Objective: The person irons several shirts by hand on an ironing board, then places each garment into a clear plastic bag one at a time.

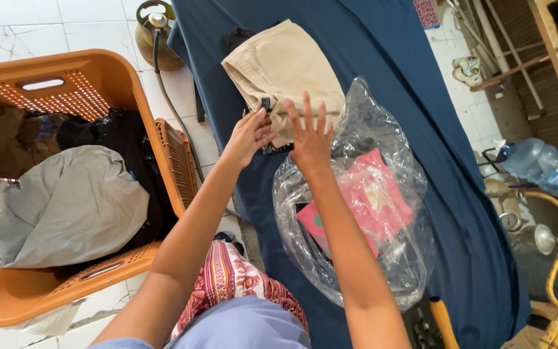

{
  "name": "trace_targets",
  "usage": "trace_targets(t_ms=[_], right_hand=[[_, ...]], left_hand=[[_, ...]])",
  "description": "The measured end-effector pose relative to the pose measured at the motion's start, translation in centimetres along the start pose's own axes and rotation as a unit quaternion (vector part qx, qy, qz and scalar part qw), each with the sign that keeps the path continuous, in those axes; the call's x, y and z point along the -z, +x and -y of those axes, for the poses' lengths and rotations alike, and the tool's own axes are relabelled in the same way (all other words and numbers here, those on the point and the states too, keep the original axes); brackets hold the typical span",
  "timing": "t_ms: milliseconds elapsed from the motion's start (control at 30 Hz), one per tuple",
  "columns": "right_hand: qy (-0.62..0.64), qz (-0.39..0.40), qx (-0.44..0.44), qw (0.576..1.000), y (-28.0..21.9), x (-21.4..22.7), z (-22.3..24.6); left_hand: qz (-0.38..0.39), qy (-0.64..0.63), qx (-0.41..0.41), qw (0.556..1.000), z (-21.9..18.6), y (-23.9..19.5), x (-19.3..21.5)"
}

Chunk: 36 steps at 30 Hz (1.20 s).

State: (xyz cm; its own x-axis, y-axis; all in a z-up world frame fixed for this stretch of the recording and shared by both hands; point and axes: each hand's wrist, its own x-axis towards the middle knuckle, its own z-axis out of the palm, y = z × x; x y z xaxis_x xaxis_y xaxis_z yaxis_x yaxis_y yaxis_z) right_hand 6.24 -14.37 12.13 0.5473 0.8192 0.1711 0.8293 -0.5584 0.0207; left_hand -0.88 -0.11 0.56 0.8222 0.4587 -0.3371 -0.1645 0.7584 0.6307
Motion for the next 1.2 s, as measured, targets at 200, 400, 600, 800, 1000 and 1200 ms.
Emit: trace_targets(t_ms=[200, 400, 600, 800, 1000, 1200], right_hand=[[-0.036, -0.02, 0.124, 0.991, 3.9, -7.6, -2.5], [0.074, 0.06, 0.07, 0.993, 7.3, -4.7, -4.4], [0.115, 0.014, 0.047, 0.992, 10.4, 4.0, -4.7], [0.104, -0.04, 0.131, 0.985, 8.5, 6.9, -2.7], [0.116, 0.066, 0.141, 0.981, 1.4, 3.4, 0.6], [0.314, -0.035, 0.126, 0.94, -3.3, 4.0, -2.2]], left_hand=[[-0.046, 0.075, -0.033, 0.996, 1.1, -3.3, 2.6], [-0.061, 0.146, -0.067, 0.985, 4.4, -2.8, 5.5], [0.035, -0.08, 0.047, 0.995, 4.7, -1.3, 3.1], [0.106, -0.237, 0.061, 0.964, -1.6, 2.4, 0.4], [0.059, -0.117, 0.024, 0.991, -3.6, 7.3, 1.9], [0.014, 0.067, -0.127, 0.99, -5.9, 1.9, -4.1]])
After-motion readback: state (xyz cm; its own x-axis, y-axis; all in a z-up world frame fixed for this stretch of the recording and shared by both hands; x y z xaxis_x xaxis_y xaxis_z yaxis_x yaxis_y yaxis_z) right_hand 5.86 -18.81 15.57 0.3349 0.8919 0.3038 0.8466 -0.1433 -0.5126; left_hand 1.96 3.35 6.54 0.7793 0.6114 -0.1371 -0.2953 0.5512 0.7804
